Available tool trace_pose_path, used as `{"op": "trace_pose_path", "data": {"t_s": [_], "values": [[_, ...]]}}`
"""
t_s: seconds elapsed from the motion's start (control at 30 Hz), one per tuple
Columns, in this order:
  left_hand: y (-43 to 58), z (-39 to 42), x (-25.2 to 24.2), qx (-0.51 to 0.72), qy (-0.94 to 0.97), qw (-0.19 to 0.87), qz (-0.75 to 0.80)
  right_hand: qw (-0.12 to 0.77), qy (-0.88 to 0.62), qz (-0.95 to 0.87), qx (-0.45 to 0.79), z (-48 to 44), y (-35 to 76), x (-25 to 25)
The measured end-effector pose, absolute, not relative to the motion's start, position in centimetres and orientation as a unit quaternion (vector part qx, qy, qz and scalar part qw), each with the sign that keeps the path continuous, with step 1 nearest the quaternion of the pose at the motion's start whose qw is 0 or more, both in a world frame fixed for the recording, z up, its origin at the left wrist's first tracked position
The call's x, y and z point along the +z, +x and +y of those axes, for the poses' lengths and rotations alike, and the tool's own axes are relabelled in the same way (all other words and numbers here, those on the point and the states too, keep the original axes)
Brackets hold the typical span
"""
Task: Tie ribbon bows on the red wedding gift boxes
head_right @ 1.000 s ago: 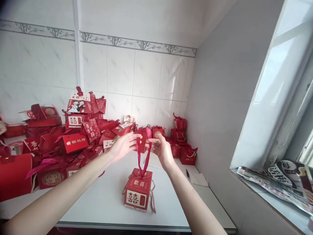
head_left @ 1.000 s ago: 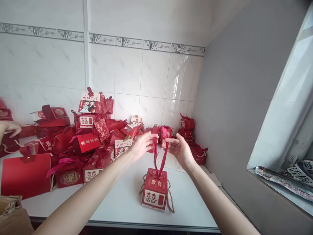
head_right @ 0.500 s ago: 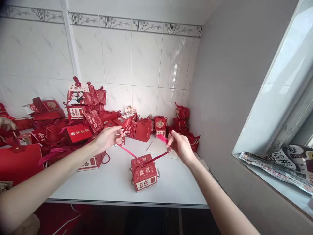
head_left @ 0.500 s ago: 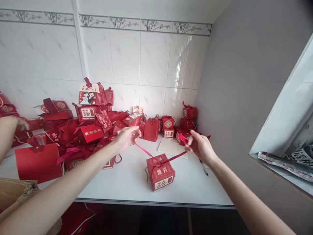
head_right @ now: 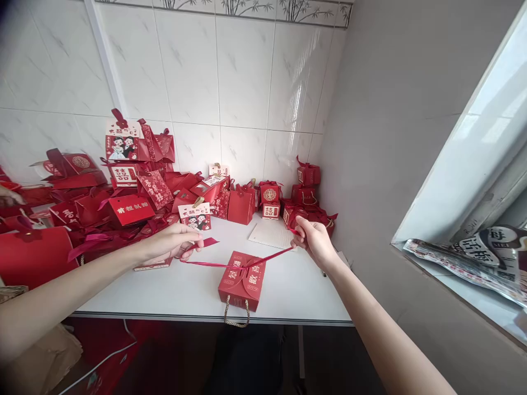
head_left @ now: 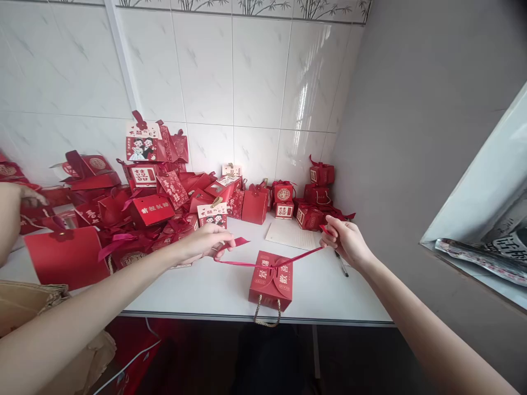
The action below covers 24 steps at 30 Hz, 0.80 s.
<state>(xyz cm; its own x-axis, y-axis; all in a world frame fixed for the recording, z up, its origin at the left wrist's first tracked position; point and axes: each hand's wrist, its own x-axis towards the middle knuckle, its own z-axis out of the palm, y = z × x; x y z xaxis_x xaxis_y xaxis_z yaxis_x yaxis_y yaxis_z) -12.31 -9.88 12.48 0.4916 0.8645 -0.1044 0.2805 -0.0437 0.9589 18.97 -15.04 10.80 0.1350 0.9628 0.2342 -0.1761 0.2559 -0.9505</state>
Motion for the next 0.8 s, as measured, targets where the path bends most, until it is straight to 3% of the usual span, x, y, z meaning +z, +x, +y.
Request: {"op": "trace_pose_path", "data": {"t_s": [0.1, 0.23, 0.37, 0.53, 0.67, 0.8], "values": [[-12.3, -10.2, 11.3, 0.216, 0.670, 0.555, 0.442, 0.599, -0.432, -0.498, 0.455, -15.6, 19.5, 10.1], [-12.3, -10.7, 9.6, 0.119, 0.687, 0.560, 0.447, 0.466, -0.486, -0.565, 0.477, -17.0, 20.0, 9.1], [-11.8, -11.1, 8.7, 0.091, 0.770, 0.442, 0.451, 0.333, -0.518, -0.621, 0.484, -18.5, 19.0, 8.3], [-10.8, -11.1, 7.9, 0.072, 0.858, 0.321, 0.395, 0.211, -0.584, -0.677, 0.396, -19.9, 16.2, 6.9], [-10.3, -11.2, 7.6, 0.053, 0.873, 0.303, 0.379, 0.201, -0.594, -0.726, 0.282, -19.9, 14.8, 6.1], [-9.7, -11.9, 7.4, 0.008, 0.857, 0.318, 0.405, 0.233, -0.586, -0.735, 0.249, -18.6, 14.4, 5.6]]}}
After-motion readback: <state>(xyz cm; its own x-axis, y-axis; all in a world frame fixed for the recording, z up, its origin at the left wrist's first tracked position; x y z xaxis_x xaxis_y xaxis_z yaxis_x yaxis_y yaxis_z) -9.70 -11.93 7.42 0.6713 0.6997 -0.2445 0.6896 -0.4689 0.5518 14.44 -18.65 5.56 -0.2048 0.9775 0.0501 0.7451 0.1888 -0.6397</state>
